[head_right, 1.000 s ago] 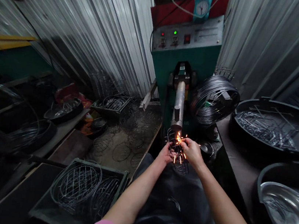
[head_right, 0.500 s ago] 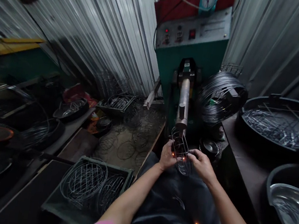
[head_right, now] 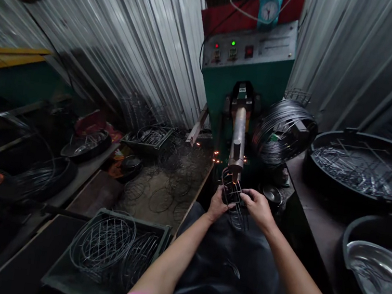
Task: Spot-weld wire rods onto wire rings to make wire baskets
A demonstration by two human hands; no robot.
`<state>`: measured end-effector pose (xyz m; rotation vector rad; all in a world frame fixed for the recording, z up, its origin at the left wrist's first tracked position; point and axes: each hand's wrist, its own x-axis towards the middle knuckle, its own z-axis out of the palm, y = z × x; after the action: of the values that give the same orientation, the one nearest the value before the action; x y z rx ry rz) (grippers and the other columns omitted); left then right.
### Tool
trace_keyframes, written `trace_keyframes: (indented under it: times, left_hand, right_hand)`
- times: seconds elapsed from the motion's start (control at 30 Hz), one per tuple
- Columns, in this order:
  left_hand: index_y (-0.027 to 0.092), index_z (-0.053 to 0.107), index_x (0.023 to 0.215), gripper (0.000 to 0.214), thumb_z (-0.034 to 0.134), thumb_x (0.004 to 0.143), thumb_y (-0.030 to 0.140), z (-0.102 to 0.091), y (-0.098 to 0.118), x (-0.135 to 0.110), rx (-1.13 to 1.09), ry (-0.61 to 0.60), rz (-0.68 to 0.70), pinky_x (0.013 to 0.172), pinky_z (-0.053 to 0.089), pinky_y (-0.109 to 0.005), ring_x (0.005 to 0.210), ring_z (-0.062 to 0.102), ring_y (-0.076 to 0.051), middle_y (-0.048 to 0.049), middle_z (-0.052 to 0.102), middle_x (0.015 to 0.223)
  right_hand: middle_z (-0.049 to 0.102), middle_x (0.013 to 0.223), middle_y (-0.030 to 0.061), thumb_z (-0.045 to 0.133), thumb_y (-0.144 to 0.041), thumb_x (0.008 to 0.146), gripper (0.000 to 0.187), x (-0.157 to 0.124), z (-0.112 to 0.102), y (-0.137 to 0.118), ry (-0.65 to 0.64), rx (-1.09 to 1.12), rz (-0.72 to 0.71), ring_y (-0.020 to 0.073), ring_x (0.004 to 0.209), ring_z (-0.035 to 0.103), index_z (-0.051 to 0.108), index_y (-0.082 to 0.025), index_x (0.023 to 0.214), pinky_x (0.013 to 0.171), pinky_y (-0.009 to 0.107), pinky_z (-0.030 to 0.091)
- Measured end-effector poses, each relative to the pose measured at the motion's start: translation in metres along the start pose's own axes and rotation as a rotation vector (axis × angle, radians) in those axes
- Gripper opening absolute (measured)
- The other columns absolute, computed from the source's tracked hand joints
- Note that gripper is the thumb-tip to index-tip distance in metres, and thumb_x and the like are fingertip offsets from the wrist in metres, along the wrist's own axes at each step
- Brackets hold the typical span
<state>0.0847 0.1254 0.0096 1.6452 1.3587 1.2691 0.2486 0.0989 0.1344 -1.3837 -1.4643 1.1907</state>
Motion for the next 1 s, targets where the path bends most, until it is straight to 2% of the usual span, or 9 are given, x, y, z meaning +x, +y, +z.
trace_keyframes:
  times: [0.2, 0.33, 0.47, 0.63, 0.77, 0.9, 1.0]
  left_hand:
    - [0.019, 0.043, 0.117, 0.075, 0.082, 0.054, 0.031, -0.009, 0.011, -0.002, 0.003, -0.032, -0.063, 0.097, 0.039, -0.041, 0.108, 0.054, -0.024, -0.0099, 0.055, 0.114]
    - [0.019, 0.046, 0.112, 0.074, 0.084, 0.050, 0.034, -0.009, 0.019, -0.001, -0.087, -0.018, -0.131, 0.092, 0.042, -0.039, 0.102, 0.056, -0.023, -0.0083, 0.058, 0.107]
    - [0.019, 0.047, 0.110, 0.073, 0.085, 0.049, 0.030, -0.008, 0.022, 0.004, -0.155, -0.003, -0.205, 0.090, 0.044, -0.038, 0.098, 0.058, -0.021, -0.0073, 0.060, 0.102]
    - [0.017, 0.049, 0.107, 0.071, 0.086, 0.047, 0.027, -0.009, 0.024, 0.006, -0.172, 0.034, -0.284, 0.089, 0.044, -0.038, 0.095, 0.058, -0.021, -0.0071, 0.061, 0.098]
    - [0.018, 0.051, 0.104, 0.069, 0.086, 0.046, 0.027, -0.002, 0.020, 0.001, -0.269, 0.026, -0.292, 0.088, 0.044, -0.037, 0.094, 0.059, -0.021, -0.0061, 0.062, 0.096]
    - [0.017, 0.050, 0.104, 0.067, 0.085, 0.048, 0.029, 0.002, 0.016, -0.006, -0.386, 0.013, -0.295, 0.084, 0.046, -0.034, 0.087, 0.059, -0.018, -0.0037, 0.061, 0.092]
    - [0.018, 0.050, 0.103, 0.066, 0.084, 0.049, 0.030, -0.001, 0.019, -0.008, -0.350, 0.041, -0.285, 0.083, 0.046, -0.033, 0.087, 0.058, -0.017, -0.0034, 0.060, 0.091]
  right_hand:
    - [0.064, 0.071, 0.0017, 0.060, -0.049, 0.069, 0.032, -0.021, -0.007, 0.005, -0.085, 0.050, 0.032, 0.0185, 0.066, 0.058, 0.064, -0.018, 0.077, 0.060, 0.028, 0.046]
    - [0.063, 0.068, 0.0019, 0.060, -0.049, 0.067, 0.034, -0.005, -0.005, -0.006, -0.046, 0.027, 0.008, 0.0185, 0.064, 0.057, 0.065, -0.017, 0.077, 0.058, 0.028, 0.045]
    - [0.063, 0.067, 0.0020, 0.058, -0.048, 0.067, 0.032, 0.013, -0.003, -0.018, -0.031, -0.033, -0.042, 0.0197, 0.067, 0.058, 0.065, -0.018, 0.075, 0.058, 0.027, 0.044]
    - [0.063, 0.068, 0.0022, 0.058, -0.048, 0.066, 0.033, 0.022, -0.002, -0.019, -0.028, -0.057, -0.038, 0.0200, 0.068, 0.058, 0.065, -0.018, 0.074, 0.059, 0.027, 0.044]
    - [0.066, 0.074, 0.0030, 0.060, -0.048, 0.066, 0.032, 0.027, 0.002, -0.019, -0.030, -0.017, -0.036, 0.0203, 0.072, 0.059, 0.065, -0.018, 0.074, 0.063, 0.028, 0.046]
    - [0.067, 0.077, 0.0046, 0.062, -0.052, 0.066, 0.038, 0.017, -0.002, -0.015, -0.022, 0.014, -0.001, 0.0210, 0.074, 0.060, 0.066, -0.017, 0.081, 0.065, 0.029, 0.047]
    - [0.067, 0.082, 0.0048, 0.064, -0.052, 0.066, 0.039, -0.004, -0.012, -0.005, -0.079, -0.008, 0.003, 0.0218, 0.078, 0.060, 0.066, -0.018, 0.084, 0.068, 0.030, 0.047]
